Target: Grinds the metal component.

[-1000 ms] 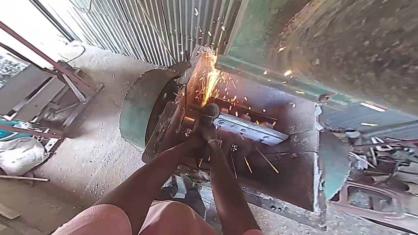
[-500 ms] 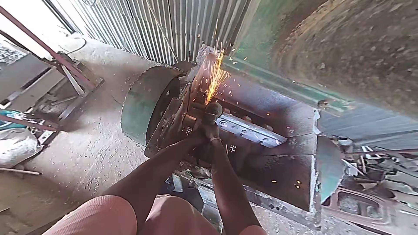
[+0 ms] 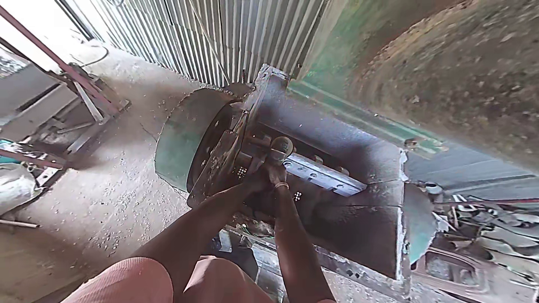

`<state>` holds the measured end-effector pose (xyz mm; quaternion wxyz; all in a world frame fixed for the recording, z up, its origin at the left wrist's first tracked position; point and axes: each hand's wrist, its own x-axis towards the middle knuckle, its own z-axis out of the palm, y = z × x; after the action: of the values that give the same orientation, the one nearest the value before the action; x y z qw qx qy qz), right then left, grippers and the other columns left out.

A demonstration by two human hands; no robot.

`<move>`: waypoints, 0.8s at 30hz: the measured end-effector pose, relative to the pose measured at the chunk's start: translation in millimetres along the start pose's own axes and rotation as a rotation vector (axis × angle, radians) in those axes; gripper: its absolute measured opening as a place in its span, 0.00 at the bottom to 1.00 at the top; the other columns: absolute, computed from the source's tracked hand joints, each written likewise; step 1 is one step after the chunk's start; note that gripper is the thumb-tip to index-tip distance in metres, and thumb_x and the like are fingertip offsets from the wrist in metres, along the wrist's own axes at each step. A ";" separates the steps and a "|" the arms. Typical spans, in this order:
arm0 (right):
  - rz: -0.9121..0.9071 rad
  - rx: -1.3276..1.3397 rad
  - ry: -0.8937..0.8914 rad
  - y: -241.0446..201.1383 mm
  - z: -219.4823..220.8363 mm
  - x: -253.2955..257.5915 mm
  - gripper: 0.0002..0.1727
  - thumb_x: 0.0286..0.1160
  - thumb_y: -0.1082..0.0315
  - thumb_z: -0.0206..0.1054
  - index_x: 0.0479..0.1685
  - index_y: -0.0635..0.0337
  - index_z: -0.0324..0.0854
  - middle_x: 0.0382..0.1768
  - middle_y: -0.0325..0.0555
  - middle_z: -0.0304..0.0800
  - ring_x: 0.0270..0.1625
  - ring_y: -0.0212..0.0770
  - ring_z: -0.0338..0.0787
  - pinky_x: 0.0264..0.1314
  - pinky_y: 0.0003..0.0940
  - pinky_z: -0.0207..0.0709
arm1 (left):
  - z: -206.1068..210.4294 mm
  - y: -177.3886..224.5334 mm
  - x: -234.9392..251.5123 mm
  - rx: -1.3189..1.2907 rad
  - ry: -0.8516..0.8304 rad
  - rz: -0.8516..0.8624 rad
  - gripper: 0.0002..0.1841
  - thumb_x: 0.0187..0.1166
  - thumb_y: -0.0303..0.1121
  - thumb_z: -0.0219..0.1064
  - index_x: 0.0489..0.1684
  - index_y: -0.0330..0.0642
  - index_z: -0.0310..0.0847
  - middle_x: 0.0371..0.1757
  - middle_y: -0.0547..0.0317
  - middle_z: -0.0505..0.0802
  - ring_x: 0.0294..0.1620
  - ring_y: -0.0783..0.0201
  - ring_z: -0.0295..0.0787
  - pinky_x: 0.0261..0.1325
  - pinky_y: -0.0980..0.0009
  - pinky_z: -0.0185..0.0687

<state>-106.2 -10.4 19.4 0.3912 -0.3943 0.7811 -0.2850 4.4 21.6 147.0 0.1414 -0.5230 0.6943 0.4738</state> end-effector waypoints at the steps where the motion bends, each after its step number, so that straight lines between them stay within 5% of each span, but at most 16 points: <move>1: -0.003 0.003 -0.012 -1.2 0.7 0.3 0.32 0.76 0.52 0.75 0.73 0.65 0.78 0.61 0.64 0.89 0.66 0.57 0.87 0.73 0.57 0.75 | 1.0 -3.7 2.4 -0.030 0.022 0.009 0.23 0.88 0.35 0.61 0.73 0.25 0.76 0.78 0.27 0.78 0.83 0.32 0.68 0.84 0.36 0.55; 4: -0.055 -0.011 -0.040 0.6 7.7 2.8 0.31 0.74 0.52 0.76 0.71 0.64 0.79 0.60 0.62 0.90 0.66 0.55 0.87 0.72 0.56 0.76 | 17.4 -27.1 25.1 0.065 0.139 0.075 0.23 0.86 0.42 0.60 0.65 0.29 0.82 0.68 0.30 0.86 0.74 0.33 0.79 0.76 0.33 0.66; 7: -0.079 -0.056 -0.047 1.6 13.9 7.9 0.31 0.76 0.53 0.75 0.71 0.65 0.78 0.60 0.63 0.89 0.65 0.56 0.87 0.72 0.56 0.76 | 0.3 -17.4 15.3 0.016 -0.003 -0.080 0.29 0.89 0.45 0.58 0.79 0.31 0.72 0.81 0.31 0.76 0.86 0.35 0.67 0.86 0.35 0.55; 11: -0.056 -0.051 -0.051 -3.4 19.2 6.3 0.32 0.72 0.55 0.78 0.71 0.66 0.78 0.60 0.62 0.89 0.65 0.54 0.87 0.73 0.54 0.77 | 0.6 -41.8 26.7 -0.204 -0.098 0.082 0.23 0.92 0.34 0.56 0.71 0.19 0.73 0.73 0.22 0.79 0.76 0.35 0.75 0.79 0.44 0.67; 13: -0.024 -0.075 -0.057 -6.0 20.2 5.6 0.35 0.65 0.56 0.82 0.69 0.67 0.78 0.58 0.62 0.90 0.63 0.54 0.88 0.71 0.55 0.77 | -0.4 -49.0 23.4 -0.222 -0.162 0.072 0.23 0.94 0.34 0.53 0.73 0.18 0.72 0.76 0.23 0.78 0.79 0.36 0.74 0.81 0.45 0.64; 17: -0.015 -0.108 -0.065 -15.3 22.3 1.3 0.34 0.62 0.59 0.84 0.66 0.70 0.79 0.56 0.63 0.89 0.62 0.54 0.87 0.69 0.53 0.78 | -9.2 -53.3 7.5 -0.295 -0.032 0.007 0.25 0.87 0.40 0.63 0.73 0.26 0.76 0.77 0.32 0.81 0.81 0.41 0.74 0.82 0.45 0.65; 24: -0.028 -0.158 -0.135 -25.6 27.3 3.3 0.36 0.60 0.62 0.85 0.69 0.69 0.77 0.57 0.63 0.89 0.62 0.54 0.87 0.70 0.54 0.77 | -10.8 -56.7 2.5 -0.385 -0.071 -0.038 0.27 0.89 0.40 0.61 0.75 0.23 0.74 0.80 0.29 0.77 0.84 0.38 0.69 0.85 0.44 0.60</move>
<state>-74.6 -30.4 22.9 0.4067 -0.4529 0.7675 -0.2008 55.3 11.2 121.9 0.0722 -0.5362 0.5755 0.6132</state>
